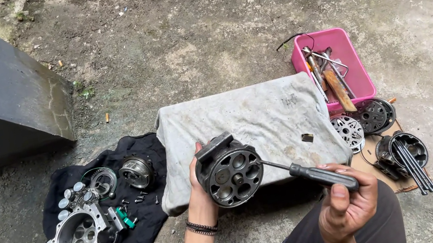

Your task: The person inserts a metal rod into a cylindrical engine component, rotates it to check fit, and then wipes the component with a cloth. The person handles the part with both hands and uses a rag to clean the surface.

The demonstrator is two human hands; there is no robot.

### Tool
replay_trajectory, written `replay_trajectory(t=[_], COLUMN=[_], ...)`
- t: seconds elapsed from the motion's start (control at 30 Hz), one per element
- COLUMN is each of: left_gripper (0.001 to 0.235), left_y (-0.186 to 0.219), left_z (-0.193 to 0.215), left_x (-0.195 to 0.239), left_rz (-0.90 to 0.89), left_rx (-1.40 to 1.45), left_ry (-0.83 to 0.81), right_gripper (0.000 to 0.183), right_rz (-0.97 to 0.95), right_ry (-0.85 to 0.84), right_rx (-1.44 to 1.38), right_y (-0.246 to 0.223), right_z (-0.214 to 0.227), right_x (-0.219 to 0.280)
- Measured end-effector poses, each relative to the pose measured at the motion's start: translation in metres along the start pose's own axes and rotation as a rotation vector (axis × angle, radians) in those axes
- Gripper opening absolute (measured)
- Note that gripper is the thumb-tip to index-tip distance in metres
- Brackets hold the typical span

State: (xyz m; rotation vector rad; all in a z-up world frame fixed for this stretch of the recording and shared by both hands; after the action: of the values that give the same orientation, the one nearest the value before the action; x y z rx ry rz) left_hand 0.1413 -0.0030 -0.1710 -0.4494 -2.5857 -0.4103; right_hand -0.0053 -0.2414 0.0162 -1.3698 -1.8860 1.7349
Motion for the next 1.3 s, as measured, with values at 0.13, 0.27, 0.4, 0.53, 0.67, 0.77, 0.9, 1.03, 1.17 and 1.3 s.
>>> replay_trajectory(t=[0.13,0.27,0.4,0.53,0.67,0.77,0.9,1.03,1.17,1.3], left_gripper=[0.049,0.049,0.048,0.048,0.044,0.044,0.046,0.048,0.047,0.044], left_y=[-0.002,-0.004,-0.005,-0.009,-0.002,-0.004,-0.008,-0.007,-0.004,-0.006], left_z=[0.003,0.001,-0.005,-0.009,0.004,0.020,0.040,0.038,0.024,0.002], left_x=[0.005,0.007,0.006,0.007,-0.003,-0.014,-0.030,-0.029,-0.010,0.003], left_rz=[0.011,0.029,0.044,0.066,-0.048,-0.095,-0.137,-0.137,-0.133,-0.109], left_rx=[0.005,0.004,0.009,0.009,0.012,-0.004,-0.074,-0.150,-0.214,-0.246], left_ry=[-0.003,-0.018,-0.044,-0.066,0.091,0.148,0.229,0.268,0.350,0.430], right_gripper=[0.028,0.029,0.030,0.024,0.019,0.016,0.016,0.020,0.033,0.027], right_rz=[0.040,-0.026,0.028,-0.237,-0.443,-0.489,-0.730,-0.780,-0.784,-0.740], right_ry=[-0.036,-0.117,-0.108,-0.016,0.004,-0.081,-0.258,-0.386,-0.524,-0.551], right_rx=[0.004,-0.055,0.018,-0.056,0.035,0.166,0.109,0.120,0.060,0.109], right_y=[-0.014,-0.009,0.007,0.043,0.089,0.120,0.169,0.191,0.168,0.178], right_z=[-0.005,-0.009,-0.002,0.009,0.023,0.015,-0.016,-0.038,-0.061,-0.059], right_x=[0.020,0.036,0.021,-0.002,-0.021,-0.023,-0.001,0.009,0.009,0.000])
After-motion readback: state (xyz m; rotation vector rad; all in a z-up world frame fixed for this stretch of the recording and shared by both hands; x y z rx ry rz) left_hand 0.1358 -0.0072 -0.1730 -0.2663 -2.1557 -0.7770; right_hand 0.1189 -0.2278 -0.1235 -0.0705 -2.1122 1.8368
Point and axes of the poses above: each hand's wrist, its own x-axis away from the middle knuckle, its own z-axis out of the back of the hand, y = z × x, the point moved 10 cm from there along -x, towards the middle knuckle, and after that the axes turned 14 degrees about y, right-handed, at the moved point
